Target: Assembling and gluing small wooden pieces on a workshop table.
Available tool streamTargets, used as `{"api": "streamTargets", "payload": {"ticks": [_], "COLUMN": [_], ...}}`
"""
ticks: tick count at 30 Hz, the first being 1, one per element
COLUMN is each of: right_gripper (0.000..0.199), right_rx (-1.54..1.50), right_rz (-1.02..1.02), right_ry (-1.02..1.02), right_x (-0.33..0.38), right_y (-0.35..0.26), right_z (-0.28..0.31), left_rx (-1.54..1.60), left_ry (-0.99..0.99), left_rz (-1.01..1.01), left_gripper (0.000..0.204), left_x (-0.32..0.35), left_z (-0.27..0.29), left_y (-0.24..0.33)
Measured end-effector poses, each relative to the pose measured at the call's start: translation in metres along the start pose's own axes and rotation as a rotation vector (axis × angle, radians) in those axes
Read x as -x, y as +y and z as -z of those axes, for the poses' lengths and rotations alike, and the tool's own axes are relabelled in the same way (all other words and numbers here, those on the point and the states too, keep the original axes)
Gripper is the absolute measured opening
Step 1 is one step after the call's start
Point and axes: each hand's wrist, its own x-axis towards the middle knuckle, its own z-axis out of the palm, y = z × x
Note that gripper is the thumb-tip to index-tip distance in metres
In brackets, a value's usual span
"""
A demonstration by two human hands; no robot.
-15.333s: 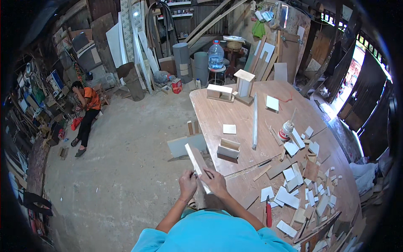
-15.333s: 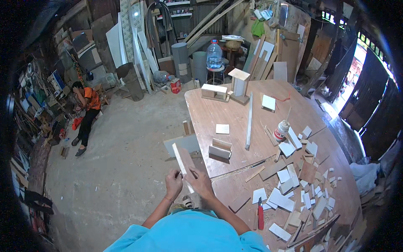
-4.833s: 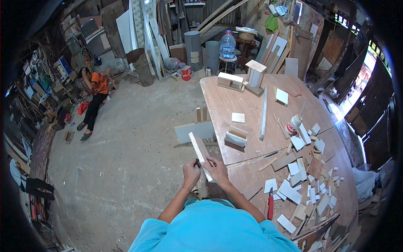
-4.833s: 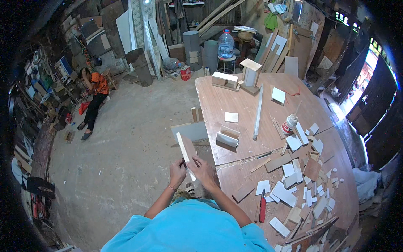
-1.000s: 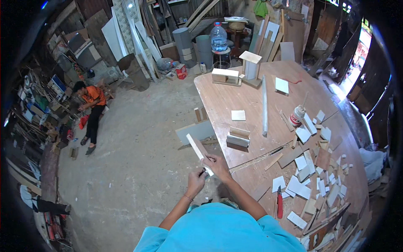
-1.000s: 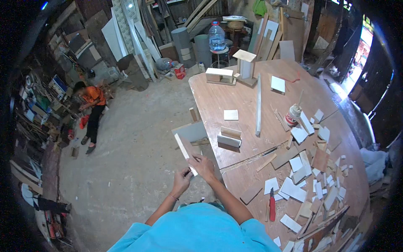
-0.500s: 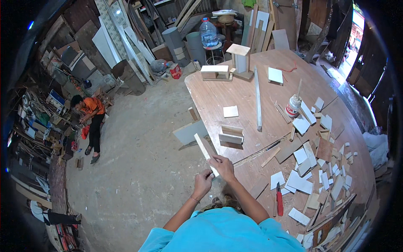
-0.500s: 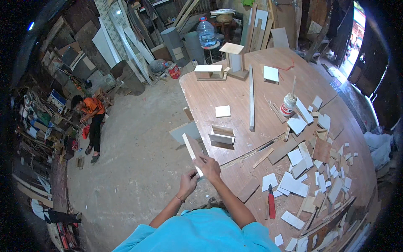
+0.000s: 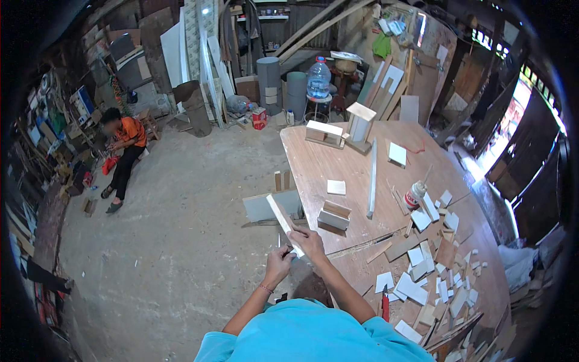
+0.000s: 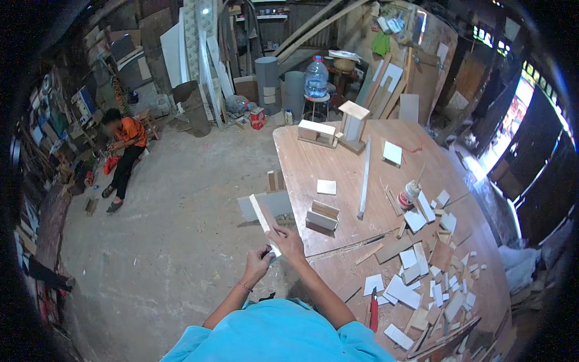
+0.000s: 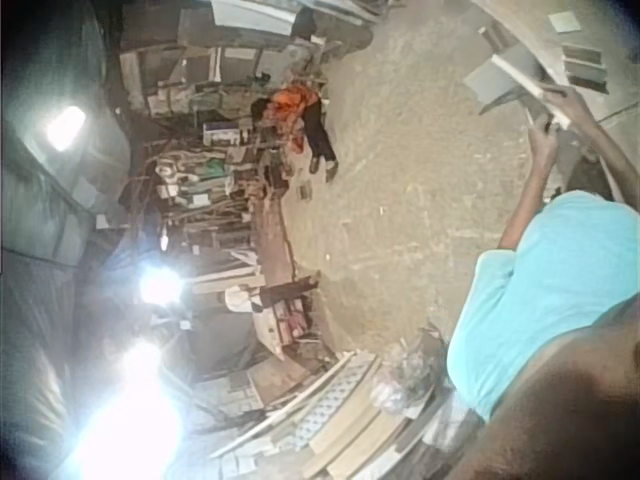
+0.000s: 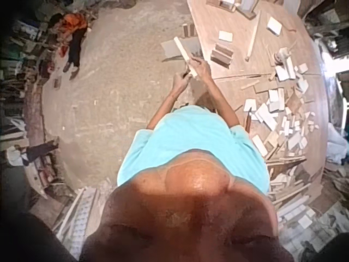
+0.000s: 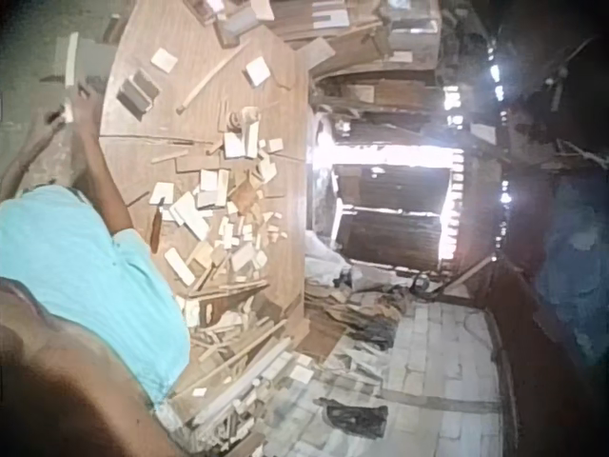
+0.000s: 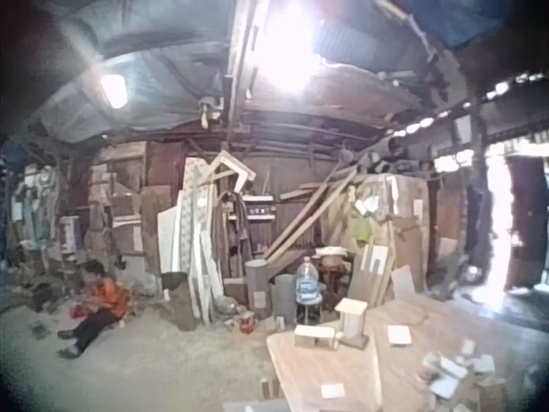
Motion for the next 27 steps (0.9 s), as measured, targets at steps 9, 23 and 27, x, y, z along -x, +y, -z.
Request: {"api": "streamTargets", "payload": {"ticks": [9,23,27], "right_gripper": [0.051,0.050,0.051], "right_rx": [0.009,0.145,0.115], "right_rz": [0.080,0.152,0.118], "right_ry": [-0.124,-0.008,0.050], "right_x": [0.017,0.040,0.024], "right_y": [-0.007,-0.002,0.008], "right_z": [-0.027,-0.014,-0.005], "left_rx": [0.033,0.035,0.121], "left_ry": [0.155,0.189,0.066], "left_rz": [0.081,0.064,0.075], "left_gripper": [0.013,0.015,0.013], "left_x": [0.003,0.007,0.010], "left_z": [0.035,0.011,-0.009], "left_y": [-0.005,-0.035,-0.030]}}
